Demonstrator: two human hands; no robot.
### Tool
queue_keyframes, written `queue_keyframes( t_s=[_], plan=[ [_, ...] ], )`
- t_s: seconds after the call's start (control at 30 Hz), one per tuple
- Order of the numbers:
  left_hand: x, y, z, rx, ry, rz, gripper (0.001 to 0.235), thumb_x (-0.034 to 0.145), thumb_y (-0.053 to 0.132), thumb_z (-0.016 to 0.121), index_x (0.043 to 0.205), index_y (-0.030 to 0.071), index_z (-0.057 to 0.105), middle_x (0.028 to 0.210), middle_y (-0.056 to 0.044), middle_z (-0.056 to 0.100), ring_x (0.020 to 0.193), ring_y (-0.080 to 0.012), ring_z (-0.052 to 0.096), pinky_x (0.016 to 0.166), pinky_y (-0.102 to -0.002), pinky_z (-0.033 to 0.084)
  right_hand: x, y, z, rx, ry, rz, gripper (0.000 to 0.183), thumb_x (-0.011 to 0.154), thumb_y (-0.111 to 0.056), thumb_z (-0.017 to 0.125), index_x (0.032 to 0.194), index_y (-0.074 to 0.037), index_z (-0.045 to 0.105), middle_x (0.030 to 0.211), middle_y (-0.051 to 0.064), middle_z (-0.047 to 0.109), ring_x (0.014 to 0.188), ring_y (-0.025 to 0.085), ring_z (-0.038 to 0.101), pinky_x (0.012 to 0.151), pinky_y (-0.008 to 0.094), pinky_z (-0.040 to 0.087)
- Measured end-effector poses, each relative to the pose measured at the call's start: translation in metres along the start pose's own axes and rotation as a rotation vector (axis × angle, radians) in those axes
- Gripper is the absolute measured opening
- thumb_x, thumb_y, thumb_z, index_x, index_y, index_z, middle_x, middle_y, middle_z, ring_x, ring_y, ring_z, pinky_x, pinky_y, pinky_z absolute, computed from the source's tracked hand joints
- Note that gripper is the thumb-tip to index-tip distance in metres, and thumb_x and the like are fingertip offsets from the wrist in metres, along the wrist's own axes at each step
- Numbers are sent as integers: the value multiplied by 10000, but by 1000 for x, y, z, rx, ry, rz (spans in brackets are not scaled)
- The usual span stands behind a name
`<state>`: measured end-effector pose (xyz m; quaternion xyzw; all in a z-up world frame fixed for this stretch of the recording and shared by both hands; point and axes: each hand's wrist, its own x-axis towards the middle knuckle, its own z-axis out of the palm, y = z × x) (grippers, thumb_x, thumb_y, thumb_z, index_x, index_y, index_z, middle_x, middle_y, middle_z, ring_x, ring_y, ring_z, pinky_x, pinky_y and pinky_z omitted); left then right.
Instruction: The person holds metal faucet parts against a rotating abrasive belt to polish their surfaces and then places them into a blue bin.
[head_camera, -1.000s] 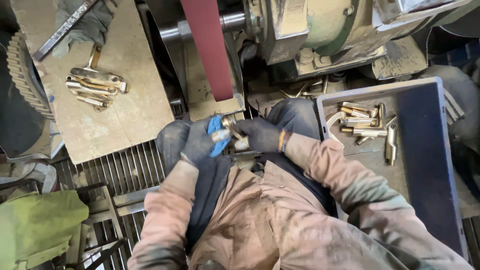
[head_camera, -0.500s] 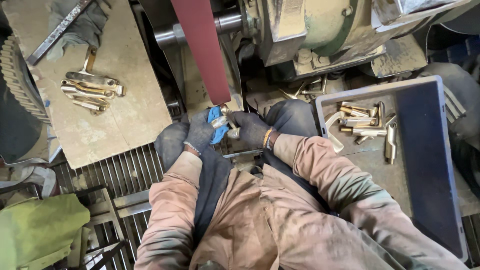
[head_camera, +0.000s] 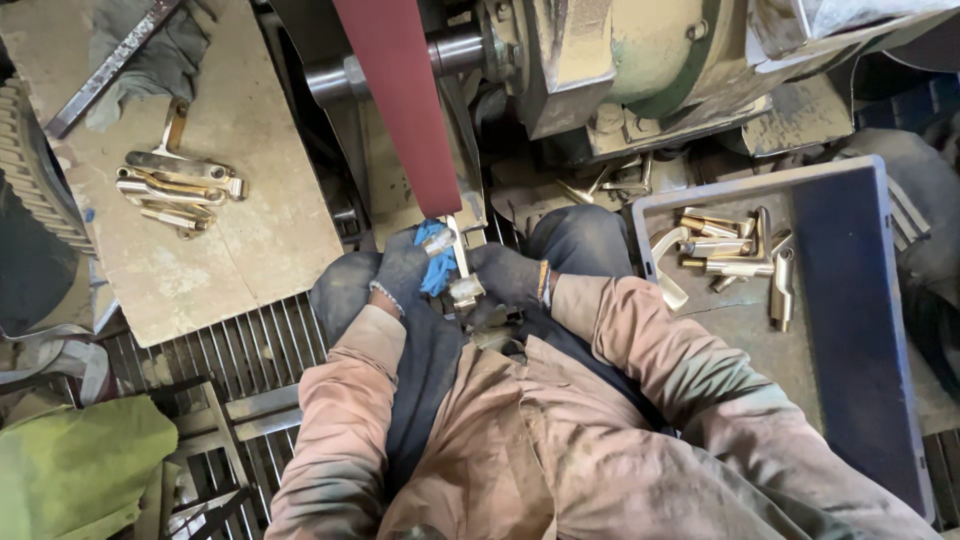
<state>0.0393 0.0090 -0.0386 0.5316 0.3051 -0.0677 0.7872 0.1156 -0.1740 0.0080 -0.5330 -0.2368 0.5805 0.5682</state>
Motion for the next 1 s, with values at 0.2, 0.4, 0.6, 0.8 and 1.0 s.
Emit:
queue_keyframes(
  t_s=[0.2,0.4,0.6,0.8,1.0],
  plan=[
    [-13,10,9,-74,17,-1,168,916,120,758,1012,-14,730,777,-81,706,561,-154,645,465,-317,485,-11,-25,5,-659,170,62,298,876,-154,711,1154,-47,707,980,139,770,909,194,768,821,348,611],
    [-21,12,11,-95,-101,93,196,920,98,697,1083,-10,683,777,-113,718,534,-189,644,434,-335,497,-24,-45,2,-782,343,-47,347,862,-231,801,1109,-30,662,963,156,734,882,300,725,792,406,568],
    [-9,6,10,-66,-34,6,184,945,111,675,1050,-35,711,782,-98,721,585,-189,687,499,-335,542,-14,-22,-12,-269,203,294,294,840,-118,751,1125,-64,700,891,124,738,699,199,692,557,342,559],
    [-13,10,18,-226,-33,1,217,956,165,716,1010,-44,697,776,-85,704,576,-176,651,494,-321,518,-14,-20,-27,-173,227,233,215,932,-170,630,1015,1,730,870,111,771,727,190,764,567,318,607],
    [-39,23,28,-315,-72,38,132,906,97,680,1018,26,675,807,-96,695,567,-182,649,439,-325,479,-45,-58,-7,-792,279,-167,326,850,-174,780,1120,-9,700,942,89,724,870,216,704,762,388,561]
  ],
)
